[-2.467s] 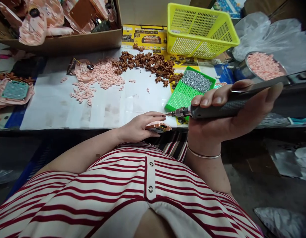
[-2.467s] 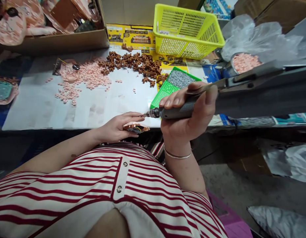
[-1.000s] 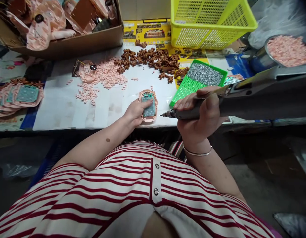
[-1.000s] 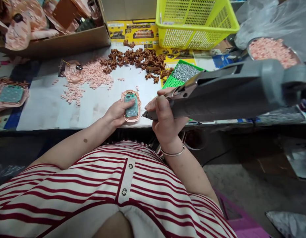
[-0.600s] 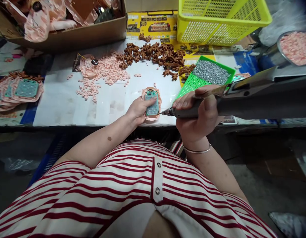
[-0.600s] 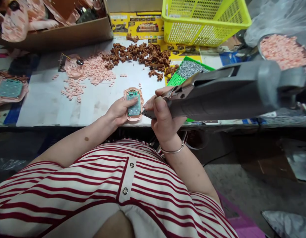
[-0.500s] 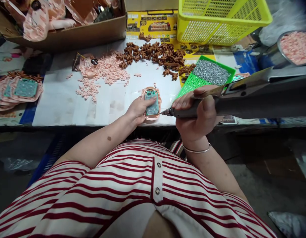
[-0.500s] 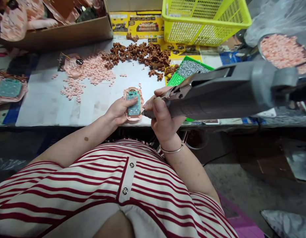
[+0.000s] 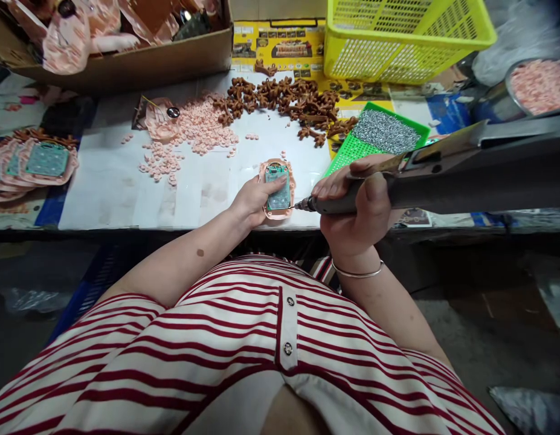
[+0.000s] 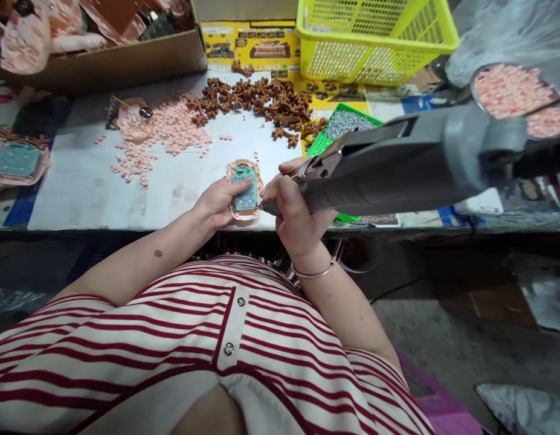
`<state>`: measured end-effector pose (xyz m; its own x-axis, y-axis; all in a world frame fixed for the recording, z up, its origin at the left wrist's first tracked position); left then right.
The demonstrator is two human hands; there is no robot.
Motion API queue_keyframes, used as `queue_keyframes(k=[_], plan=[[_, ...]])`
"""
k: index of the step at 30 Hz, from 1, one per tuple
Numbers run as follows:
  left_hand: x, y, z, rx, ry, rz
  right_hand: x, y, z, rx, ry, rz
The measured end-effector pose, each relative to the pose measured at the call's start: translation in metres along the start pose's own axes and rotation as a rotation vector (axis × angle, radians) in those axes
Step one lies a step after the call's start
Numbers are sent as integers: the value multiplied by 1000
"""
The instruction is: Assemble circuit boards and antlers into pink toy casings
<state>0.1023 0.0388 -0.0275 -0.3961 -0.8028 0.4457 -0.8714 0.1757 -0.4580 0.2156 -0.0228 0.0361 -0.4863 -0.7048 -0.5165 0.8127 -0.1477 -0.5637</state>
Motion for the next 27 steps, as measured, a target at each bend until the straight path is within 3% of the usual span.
queue_keyframes(k=[9, 15, 23, 27], plan=[[-4, -1, 1, -23, 37, -30, 0, 3, -5, 78, -28, 158], [-4, -3, -2, -38, 65, -24, 0, 4, -4, 114, -91, 131], [-5, -4, -2, -36, 66, -14, -4, 4, -6, 77, -108, 188], [-4, -2, -4, -27, 63, -38, -11, 2, 9, 29, -56, 94]])
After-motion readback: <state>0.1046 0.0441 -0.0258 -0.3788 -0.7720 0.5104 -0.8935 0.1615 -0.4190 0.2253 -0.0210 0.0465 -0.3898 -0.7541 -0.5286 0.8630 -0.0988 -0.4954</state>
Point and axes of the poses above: each hand's wrist, its own x-axis away from the middle knuckle, its own y-axis out of the back of the hand, z = x × y, the point moved 2 cm from there along -x, towards the middle knuckle, and after that the axes turned 8 degrees about -x, right-handed, at the moved point
